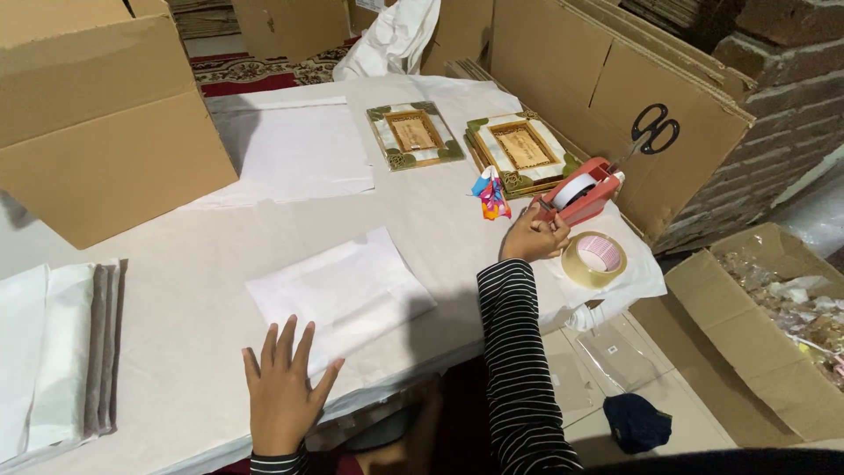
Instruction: The person wraps a framed decorative item in paper, folds the paper to secure it, and applies tape to seal the package.
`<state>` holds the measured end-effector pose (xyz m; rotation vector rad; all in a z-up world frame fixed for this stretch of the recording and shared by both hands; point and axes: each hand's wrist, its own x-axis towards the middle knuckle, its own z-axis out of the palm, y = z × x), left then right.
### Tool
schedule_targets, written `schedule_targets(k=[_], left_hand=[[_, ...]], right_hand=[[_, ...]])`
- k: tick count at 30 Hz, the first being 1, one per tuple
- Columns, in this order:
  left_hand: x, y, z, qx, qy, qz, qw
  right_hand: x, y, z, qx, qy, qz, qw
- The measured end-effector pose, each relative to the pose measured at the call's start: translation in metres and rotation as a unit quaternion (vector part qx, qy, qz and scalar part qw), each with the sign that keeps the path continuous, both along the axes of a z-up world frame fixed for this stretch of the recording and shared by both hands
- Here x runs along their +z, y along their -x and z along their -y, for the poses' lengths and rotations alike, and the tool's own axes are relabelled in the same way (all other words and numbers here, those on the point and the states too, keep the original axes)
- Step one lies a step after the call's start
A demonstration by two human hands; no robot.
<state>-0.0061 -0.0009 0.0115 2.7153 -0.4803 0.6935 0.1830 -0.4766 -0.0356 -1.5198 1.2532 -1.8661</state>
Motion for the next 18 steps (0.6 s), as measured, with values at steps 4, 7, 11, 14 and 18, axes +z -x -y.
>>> schedule_targets(k=[4,7,11,14,18], left_hand=[[0.001,0.000,0.000,0.001,0.001,-0.005,1.000],[-0.004,-0.001,0.000,0.000,0.002,-0.004,1.000],[-0.007,-0.003,-0.001,-0.002,-0.002,0.019,1.000],[-0.008,-0.003,-0.002,0.002,-0.013,0.003,1.000],[-0.007,-0.002,-0.001,0.000,-0.012,0.021,1.000]], right_hand=[[0.002,-0.002,-0.002,0.004,-0.010,0.013,1.000],[0.008,0.000,-0.008,-0.001,0.001,0.026,1.000],[0.007,-0.002,-0.008,-0.005,0.001,0.029,1.000],[0.008,-0.001,-0.011,-0.017,0.018,0.020,0.999],[0.009,0.000,-0.013,-0.011,0.009,0.023,1.000]])
